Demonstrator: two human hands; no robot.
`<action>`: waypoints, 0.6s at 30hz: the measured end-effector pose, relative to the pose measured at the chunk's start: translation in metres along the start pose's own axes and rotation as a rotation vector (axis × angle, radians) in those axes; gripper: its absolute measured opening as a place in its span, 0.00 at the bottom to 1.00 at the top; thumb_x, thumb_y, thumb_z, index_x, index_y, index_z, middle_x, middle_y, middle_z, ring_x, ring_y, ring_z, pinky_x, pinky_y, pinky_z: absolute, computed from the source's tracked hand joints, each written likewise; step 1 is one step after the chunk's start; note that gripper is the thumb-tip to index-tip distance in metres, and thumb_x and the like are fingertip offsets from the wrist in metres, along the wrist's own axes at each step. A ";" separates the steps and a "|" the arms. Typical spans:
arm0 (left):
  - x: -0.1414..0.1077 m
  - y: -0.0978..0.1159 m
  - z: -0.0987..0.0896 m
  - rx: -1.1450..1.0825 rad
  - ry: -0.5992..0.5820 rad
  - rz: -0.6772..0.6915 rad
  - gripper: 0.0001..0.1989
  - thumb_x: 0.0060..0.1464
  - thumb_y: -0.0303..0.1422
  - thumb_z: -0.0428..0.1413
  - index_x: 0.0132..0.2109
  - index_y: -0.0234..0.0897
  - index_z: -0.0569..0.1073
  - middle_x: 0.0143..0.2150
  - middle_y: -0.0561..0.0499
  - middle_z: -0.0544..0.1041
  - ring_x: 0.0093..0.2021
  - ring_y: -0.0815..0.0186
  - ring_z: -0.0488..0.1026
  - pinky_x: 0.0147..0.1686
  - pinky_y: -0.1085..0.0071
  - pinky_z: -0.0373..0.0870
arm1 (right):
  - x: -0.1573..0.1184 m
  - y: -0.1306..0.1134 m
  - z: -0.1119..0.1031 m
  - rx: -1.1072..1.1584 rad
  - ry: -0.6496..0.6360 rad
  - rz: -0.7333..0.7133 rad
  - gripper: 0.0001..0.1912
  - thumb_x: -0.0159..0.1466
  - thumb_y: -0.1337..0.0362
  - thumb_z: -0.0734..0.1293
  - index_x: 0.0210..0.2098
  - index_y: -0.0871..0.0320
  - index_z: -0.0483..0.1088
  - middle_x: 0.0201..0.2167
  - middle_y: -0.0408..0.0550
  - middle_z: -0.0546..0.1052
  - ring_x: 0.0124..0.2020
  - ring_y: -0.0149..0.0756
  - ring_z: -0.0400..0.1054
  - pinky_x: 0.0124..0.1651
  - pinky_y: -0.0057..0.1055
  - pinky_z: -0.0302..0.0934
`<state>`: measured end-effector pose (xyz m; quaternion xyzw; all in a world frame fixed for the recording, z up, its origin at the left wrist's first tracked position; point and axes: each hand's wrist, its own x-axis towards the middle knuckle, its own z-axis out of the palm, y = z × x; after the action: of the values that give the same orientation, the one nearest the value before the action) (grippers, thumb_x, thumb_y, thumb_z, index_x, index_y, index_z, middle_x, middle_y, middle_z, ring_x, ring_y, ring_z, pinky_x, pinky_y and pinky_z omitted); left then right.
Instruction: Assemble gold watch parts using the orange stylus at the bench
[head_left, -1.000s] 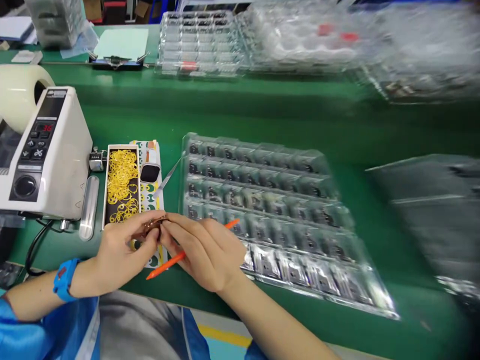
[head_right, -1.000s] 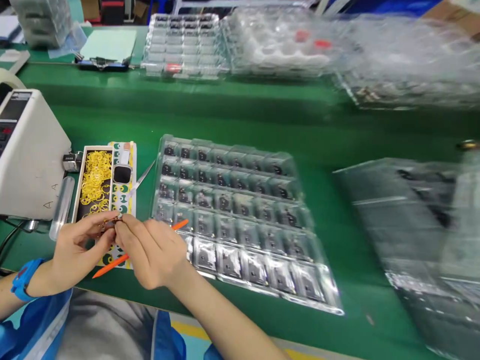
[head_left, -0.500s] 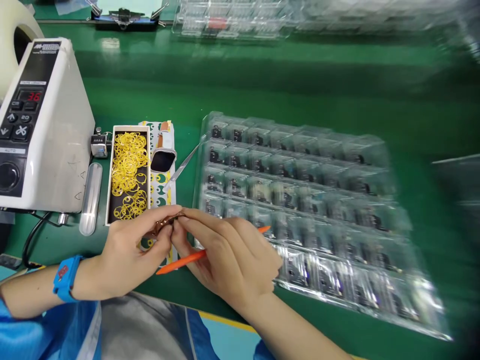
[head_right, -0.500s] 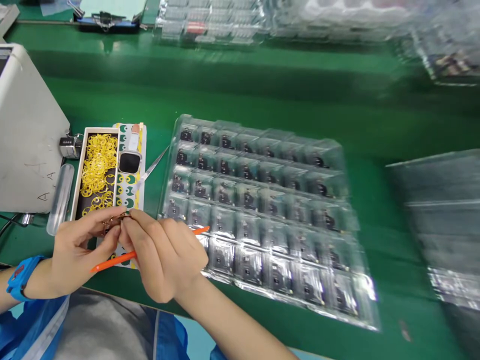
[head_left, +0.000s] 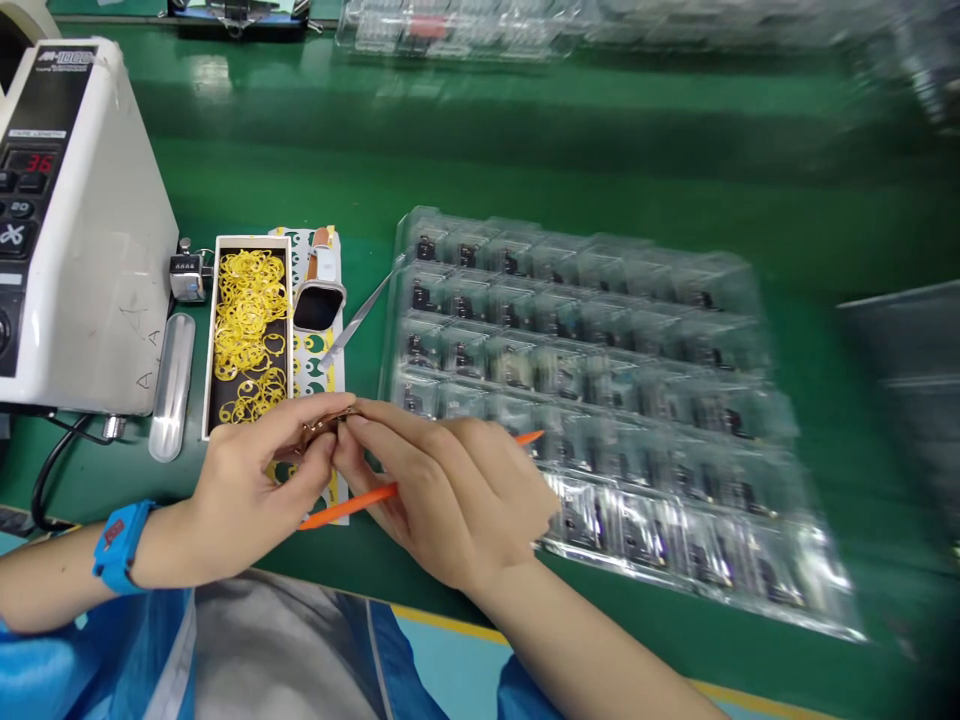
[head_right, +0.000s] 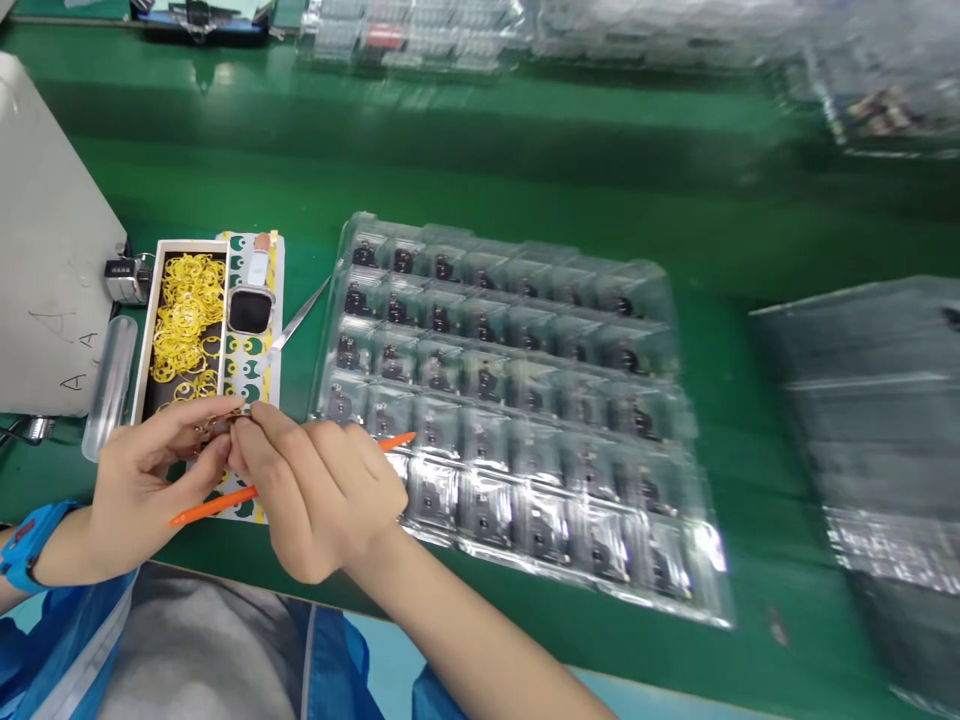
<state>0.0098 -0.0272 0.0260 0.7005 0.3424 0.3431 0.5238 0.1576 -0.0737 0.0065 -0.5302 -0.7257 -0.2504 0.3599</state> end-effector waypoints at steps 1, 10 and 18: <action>0.000 0.000 0.000 -0.007 -0.001 -0.011 0.13 0.57 0.21 0.52 0.48 0.31 0.76 0.40 0.48 0.82 0.34 0.70 0.79 0.30 0.82 0.76 | 0.001 0.000 0.000 0.005 0.004 -0.003 0.01 0.66 0.70 0.65 0.38 0.59 0.69 0.30 0.48 0.82 0.21 0.32 0.65 0.24 0.33 0.57; 0.012 0.001 -0.005 -0.298 0.024 -0.264 0.04 0.52 0.26 0.58 0.36 0.36 0.70 0.24 0.57 0.74 0.24 0.73 0.72 0.25 0.80 0.68 | 0.007 -0.004 -0.004 0.239 -0.117 0.193 0.02 0.66 0.68 0.65 0.37 0.56 0.66 0.27 0.47 0.80 0.23 0.34 0.69 0.23 0.31 0.59; 0.020 0.003 -0.018 -0.439 -0.055 -0.336 0.04 0.45 0.27 0.61 0.30 0.35 0.72 0.26 0.55 0.74 0.25 0.71 0.72 0.26 0.76 0.73 | 0.016 0.016 -0.018 0.673 -0.197 0.399 0.06 0.68 0.71 0.61 0.39 0.54 0.67 0.30 0.45 0.75 0.26 0.32 0.68 0.25 0.30 0.61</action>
<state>0.0056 -0.0024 0.0355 0.5128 0.3570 0.2984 0.7215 0.1748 -0.0725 0.0300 -0.5345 -0.6810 0.1280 0.4839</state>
